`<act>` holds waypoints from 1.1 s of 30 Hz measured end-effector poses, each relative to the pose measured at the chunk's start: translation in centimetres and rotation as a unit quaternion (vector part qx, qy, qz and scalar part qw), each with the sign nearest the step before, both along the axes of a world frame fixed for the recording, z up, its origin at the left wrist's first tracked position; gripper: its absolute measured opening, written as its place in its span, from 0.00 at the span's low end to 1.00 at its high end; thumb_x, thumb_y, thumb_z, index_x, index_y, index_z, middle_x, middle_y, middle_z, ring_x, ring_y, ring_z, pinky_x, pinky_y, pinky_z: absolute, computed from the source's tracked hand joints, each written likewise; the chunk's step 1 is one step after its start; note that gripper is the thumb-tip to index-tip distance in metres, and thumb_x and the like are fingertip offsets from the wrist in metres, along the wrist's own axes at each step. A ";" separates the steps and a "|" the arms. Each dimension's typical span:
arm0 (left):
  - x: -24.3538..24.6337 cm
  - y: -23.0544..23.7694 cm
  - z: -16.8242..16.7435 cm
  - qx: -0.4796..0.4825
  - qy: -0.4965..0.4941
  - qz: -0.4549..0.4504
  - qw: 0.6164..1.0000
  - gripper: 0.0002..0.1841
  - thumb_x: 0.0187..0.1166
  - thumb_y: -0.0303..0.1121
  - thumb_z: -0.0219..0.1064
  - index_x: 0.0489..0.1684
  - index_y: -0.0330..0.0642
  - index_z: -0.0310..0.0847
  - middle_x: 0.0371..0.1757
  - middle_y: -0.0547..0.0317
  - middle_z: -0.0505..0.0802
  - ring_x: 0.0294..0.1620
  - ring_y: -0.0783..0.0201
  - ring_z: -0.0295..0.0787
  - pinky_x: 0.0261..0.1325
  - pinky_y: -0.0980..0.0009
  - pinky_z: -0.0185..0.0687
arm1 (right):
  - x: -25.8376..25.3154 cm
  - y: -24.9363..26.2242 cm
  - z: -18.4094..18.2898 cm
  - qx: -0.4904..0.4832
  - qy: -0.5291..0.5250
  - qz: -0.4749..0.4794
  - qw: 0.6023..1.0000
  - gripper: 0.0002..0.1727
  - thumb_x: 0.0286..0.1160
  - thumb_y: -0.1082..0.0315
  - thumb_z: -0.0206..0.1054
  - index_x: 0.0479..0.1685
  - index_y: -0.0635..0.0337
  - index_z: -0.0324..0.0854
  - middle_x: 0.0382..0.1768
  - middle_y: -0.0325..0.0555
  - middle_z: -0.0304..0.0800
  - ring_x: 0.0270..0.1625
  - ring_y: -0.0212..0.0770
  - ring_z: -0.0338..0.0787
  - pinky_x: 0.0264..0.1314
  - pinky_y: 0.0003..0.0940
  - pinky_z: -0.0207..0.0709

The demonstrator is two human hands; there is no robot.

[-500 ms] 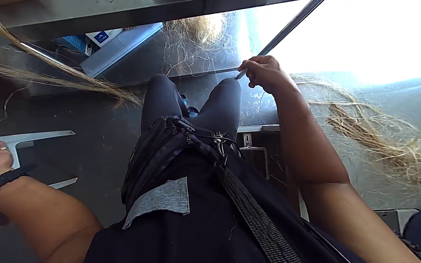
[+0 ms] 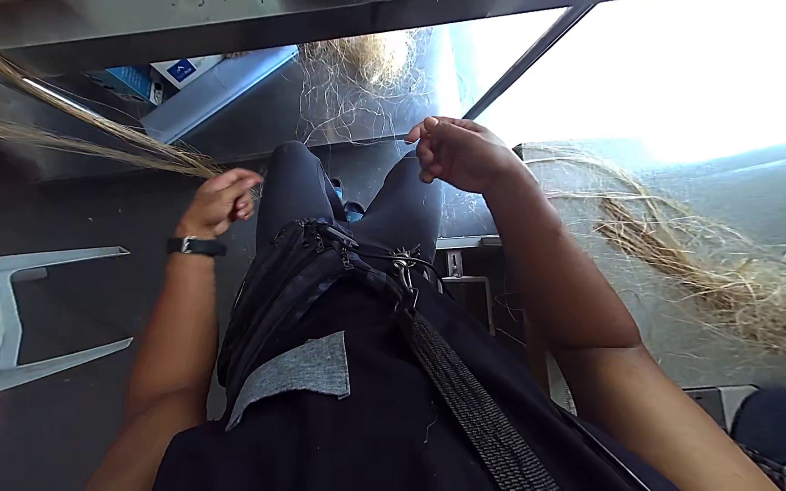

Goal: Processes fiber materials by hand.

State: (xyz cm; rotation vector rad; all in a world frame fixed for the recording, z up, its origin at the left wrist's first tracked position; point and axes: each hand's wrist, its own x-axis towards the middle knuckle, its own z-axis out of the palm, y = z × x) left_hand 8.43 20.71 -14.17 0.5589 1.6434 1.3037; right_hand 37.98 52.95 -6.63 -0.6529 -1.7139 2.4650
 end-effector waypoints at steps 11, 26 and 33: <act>9.7 14.3 5.5 0.102 0.126 -0.405 0.900 0.18 0.93 0.39 0.54 0.35 0.39 0.84 0.17 0.64 0.78 0.14 0.71 0.71 0.18 0.74 0.67 | -0.2 -1.0 0.4 -0.119 0.130 0.029 0.984 0.29 0.94 0.45 0.32 0.54 0.46 0.81 0.25 0.30 0.78 0.27 0.29 0.79 0.36 0.28 0.77; 4.3 5.8 4.3 0.111 -0.012 -0.189 0.976 0.21 0.89 0.33 0.52 0.79 0.48 0.71 0.20 0.68 0.77 0.17 0.72 0.74 0.25 0.73 0.77 | -1.3 -4.7 1.1 -0.138 0.005 0.057 0.989 0.28 0.95 0.46 0.35 0.51 0.48 0.81 0.24 0.30 0.81 0.24 0.29 0.80 0.33 0.29 0.82; 11.8 12.7 6.0 0.122 0.133 -0.465 0.867 0.15 0.90 0.38 0.58 0.41 0.41 0.88 0.23 0.66 0.84 0.18 0.75 0.73 0.23 0.77 0.67 | -1.0 -4.8 0.5 -0.108 0.162 0.090 0.977 0.30 0.89 0.36 0.39 0.53 0.45 0.82 0.25 0.29 0.80 0.25 0.29 0.80 0.32 0.30 0.79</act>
